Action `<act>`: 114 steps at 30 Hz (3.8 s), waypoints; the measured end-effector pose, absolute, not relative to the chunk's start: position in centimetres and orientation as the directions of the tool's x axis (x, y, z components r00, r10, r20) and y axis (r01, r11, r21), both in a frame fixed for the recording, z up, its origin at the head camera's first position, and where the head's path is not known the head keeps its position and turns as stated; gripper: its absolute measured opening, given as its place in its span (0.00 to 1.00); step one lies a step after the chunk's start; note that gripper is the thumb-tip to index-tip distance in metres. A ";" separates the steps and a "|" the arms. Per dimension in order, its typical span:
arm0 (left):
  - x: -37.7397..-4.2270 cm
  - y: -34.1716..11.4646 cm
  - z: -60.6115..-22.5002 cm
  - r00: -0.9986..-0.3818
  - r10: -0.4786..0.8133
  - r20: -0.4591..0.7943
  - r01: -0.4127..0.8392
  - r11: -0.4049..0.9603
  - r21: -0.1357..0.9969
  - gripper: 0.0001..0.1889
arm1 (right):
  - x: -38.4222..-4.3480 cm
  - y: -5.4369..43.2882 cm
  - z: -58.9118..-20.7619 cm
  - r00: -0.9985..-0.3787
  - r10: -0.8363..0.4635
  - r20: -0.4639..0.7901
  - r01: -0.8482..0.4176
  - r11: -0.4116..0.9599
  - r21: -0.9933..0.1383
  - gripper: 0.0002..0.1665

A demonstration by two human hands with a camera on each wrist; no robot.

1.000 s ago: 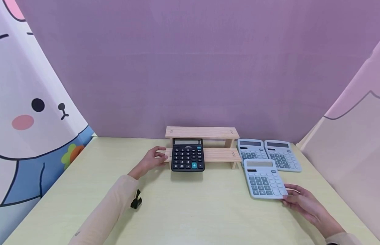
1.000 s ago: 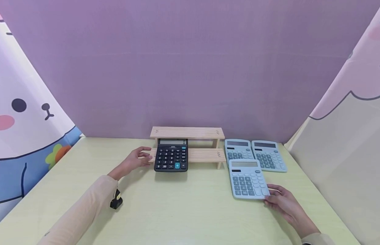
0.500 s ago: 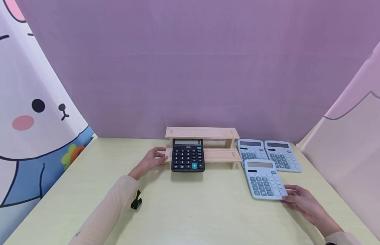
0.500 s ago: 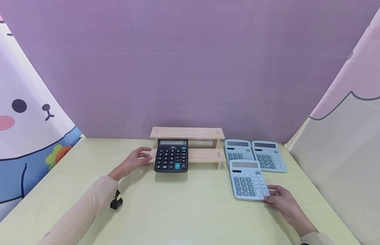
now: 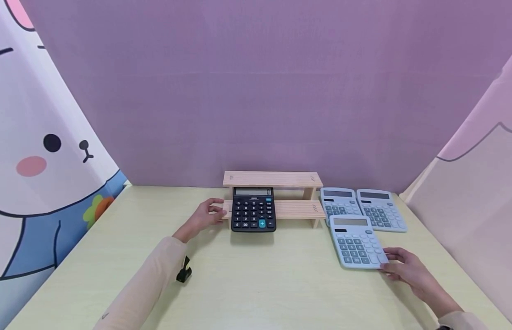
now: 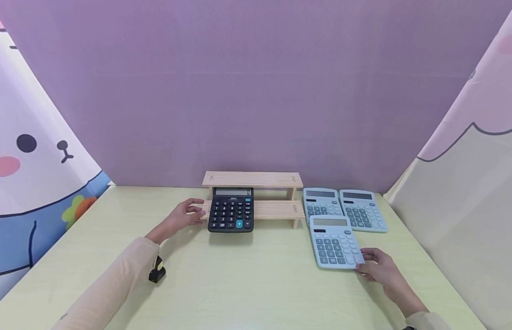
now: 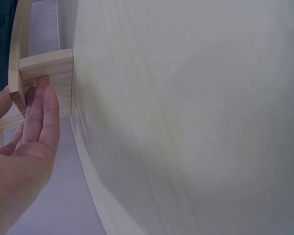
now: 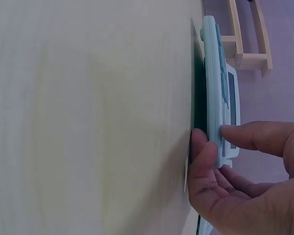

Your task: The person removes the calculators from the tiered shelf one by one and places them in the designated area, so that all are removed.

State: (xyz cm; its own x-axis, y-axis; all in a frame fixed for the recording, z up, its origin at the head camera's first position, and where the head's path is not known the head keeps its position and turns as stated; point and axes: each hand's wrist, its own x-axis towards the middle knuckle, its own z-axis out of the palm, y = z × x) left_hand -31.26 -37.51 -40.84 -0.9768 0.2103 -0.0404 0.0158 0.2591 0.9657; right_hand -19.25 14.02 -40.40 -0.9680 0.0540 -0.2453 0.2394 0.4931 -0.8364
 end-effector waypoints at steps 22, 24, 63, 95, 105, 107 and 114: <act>-31.3 -37.5 -40.7 -0.977 0.206 -0.050 0.007 0.264 0.964 0.27 | -19.4 14.5 -39.9 -0.971 -0.006 -0.240 0.189 0.594 -0.782 0.37; -31.2 -37.4 -40.7 -0.978 0.201 -0.055 0.000 0.267 0.964 0.27 | -19.5 14.6 -39.8 -0.969 -0.003 -0.245 0.193 0.608 -0.770 0.38; -31.3 -37.3 -40.6 -0.979 0.196 -0.060 -0.006 0.263 0.965 0.26 | -19.6 15.2 -38.5 -0.980 -0.054 -0.193 0.117 0.629 -0.768 0.36; -31.2 -37.3 -40.6 -0.979 0.195 -0.061 -0.011 0.246 0.969 0.26 | -22.3 6.6 -38.3 -0.970 -0.199 -0.141 0.043 0.430 -0.902 0.28; -31.0 -37.2 -40.4 -0.979 0.193 -0.068 -0.019 0.246 0.969 0.27 | -22.7 3.5 -38.9 -0.955 -0.257 -0.148 0.040 0.384 -0.923 0.29; -31.0 -37.3 -40.4 -0.979 0.193 -0.069 -0.020 0.247 0.969 0.27 | -22.8 2.8 -38.9 -0.953 -0.264 -0.146 0.039 0.371 -0.928 0.28; -31.1 -37.3 -40.5 -0.978 0.197 -0.072 -0.022 0.247 0.969 0.27 | -23.2 0.5 -39.7 -0.942 -0.311 -0.126 0.029 0.299 -0.954 0.28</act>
State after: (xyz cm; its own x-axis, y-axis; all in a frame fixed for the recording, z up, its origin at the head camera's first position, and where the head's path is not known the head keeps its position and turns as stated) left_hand -31.08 -37.28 -40.49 -0.9778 0.1966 -0.0721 -0.0217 0.2474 0.9687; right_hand -23.23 0.49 -39.65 -0.9420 -0.3110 -0.1260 0.0288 0.2992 -0.9537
